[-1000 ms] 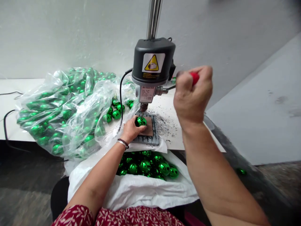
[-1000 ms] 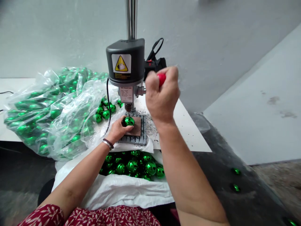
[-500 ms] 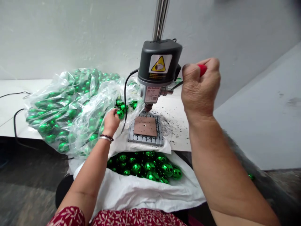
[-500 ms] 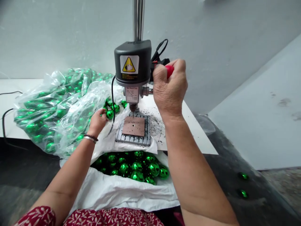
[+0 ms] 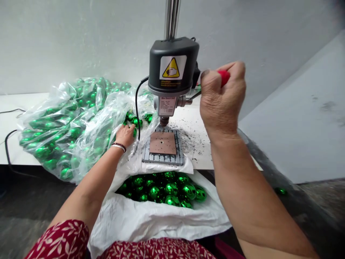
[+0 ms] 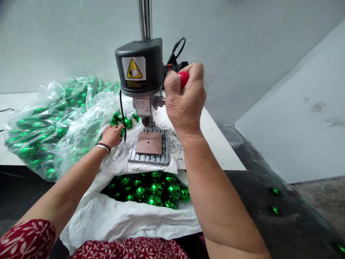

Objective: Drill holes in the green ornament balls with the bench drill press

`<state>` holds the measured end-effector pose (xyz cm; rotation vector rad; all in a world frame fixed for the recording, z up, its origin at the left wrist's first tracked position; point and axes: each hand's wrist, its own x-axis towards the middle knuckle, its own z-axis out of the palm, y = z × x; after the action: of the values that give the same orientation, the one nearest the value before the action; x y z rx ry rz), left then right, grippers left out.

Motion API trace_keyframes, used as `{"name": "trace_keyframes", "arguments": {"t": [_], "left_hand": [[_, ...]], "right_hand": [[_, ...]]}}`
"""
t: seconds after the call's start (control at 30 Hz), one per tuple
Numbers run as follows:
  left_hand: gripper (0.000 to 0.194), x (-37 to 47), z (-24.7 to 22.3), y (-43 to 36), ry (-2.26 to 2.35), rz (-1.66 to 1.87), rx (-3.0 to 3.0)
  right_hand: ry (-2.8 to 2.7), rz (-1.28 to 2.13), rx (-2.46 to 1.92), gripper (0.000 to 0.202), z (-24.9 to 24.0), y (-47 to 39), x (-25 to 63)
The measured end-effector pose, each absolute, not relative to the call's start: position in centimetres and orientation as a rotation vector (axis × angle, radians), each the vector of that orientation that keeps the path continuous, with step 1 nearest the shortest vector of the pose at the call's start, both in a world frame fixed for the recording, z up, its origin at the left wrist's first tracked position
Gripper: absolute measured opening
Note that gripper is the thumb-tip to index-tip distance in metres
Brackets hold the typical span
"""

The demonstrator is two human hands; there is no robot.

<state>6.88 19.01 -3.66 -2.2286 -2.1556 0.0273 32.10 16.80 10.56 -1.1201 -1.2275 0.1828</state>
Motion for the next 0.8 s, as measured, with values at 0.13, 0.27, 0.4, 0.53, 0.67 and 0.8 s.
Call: {"name": "trace_keyframes", "arguments": {"t": [0.13,0.27,0.4,0.53,0.67,0.8], "left_hand": [[0.053,6.7,-1.9,17.4,-2.373,-0.547,-2.066],[0.046,7.7,-0.1,15.0,-2.589,-1.559,-2.158],[0.049,10.4,-0.4,13.6,-2.720,-2.255,-2.309],[0.035,13.2,-1.9,13.9,-2.835,-2.114,-2.463],[0.031,14.6,-3.2,15.0,-2.884,-1.909,-2.501],[0.031,15.0,-3.8,15.6,-2.839,-1.806,-2.527]], "right_hand": [[-1.251,0.153,-1.096,0.024,9.9,17.1,32.2],[-1.258,0.126,-1.050,0.022,9.5,17.4,32.3],[-1.237,0.165,-1.083,0.028,10.0,17.1,32.1],[-1.252,0.203,-1.129,0.030,10.6,16.6,32.0],[-1.247,0.215,-1.122,0.034,10.9,16.3,32.0],[-1.249,0.209,-1.159,0.037,11.1,16.2,32.0]]}}
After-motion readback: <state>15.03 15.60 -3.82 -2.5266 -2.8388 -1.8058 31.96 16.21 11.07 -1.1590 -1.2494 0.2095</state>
